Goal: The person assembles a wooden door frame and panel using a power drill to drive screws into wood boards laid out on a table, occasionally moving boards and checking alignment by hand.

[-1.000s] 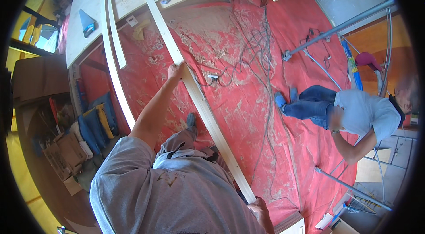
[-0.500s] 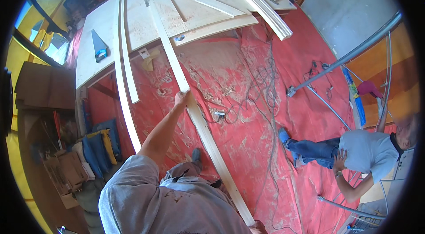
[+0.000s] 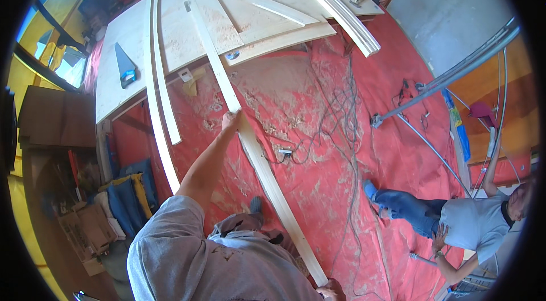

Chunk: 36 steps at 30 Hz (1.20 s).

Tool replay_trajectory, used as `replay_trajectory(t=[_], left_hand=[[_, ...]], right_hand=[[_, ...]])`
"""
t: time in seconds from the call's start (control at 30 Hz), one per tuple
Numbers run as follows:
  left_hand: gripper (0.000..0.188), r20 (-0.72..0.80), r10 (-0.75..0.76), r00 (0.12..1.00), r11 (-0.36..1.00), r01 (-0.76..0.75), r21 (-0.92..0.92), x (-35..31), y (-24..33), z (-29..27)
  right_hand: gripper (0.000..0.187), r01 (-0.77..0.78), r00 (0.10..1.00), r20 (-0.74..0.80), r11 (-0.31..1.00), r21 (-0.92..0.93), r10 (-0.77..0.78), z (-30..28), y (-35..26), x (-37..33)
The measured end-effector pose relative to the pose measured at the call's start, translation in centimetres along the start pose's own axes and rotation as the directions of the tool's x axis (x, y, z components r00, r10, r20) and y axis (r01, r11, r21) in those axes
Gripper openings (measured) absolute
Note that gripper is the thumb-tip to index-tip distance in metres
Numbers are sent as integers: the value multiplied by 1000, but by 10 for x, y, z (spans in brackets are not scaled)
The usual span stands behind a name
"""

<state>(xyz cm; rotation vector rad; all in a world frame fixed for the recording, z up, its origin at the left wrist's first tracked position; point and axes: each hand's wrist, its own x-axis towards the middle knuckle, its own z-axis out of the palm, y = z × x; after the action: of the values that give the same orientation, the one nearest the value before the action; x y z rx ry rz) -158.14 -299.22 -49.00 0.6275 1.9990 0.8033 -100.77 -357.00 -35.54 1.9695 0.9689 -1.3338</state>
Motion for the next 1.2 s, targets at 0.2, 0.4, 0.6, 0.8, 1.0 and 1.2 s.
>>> replay_trajectory(t=[0.2, 0.4, 0.6, 0.8, 1.0, 1.2], left_hand=[[69, -11, 32, 999, 999, -31, 27, 41, 10, -5], [70, 20, 82, 996, 996, -81, -45, 66, 9, -7], [68, 45, 99, 994, 993, -95, -72, 73, 20, -8], [66, 27, 77, 997, 993, -74, -93, 98, 26, -14], [65, -1, 41, 999, 998, -41, -48, 123, 43, -22], [64, -26, 140, 990, 990, -141, -10, 133, 61, -35]], right_hand=[[61, 16, 1000, 10, 1000, 24, -16, -11, -37, 12], [65, 24, 999, 38, 998, 61, -27, -18, -63, 11], [69, 19, 997, 72, 975, 222, -36, -29, -88, -10], [80, 140, 990, -49, 985, 101, -135, -9, -70, 35], [79, 79, 996, -37, 992, 99, -76, -10, -96, 49], [73, 97, 993, -66, 995, 23, -96, -16, -120, 60]])
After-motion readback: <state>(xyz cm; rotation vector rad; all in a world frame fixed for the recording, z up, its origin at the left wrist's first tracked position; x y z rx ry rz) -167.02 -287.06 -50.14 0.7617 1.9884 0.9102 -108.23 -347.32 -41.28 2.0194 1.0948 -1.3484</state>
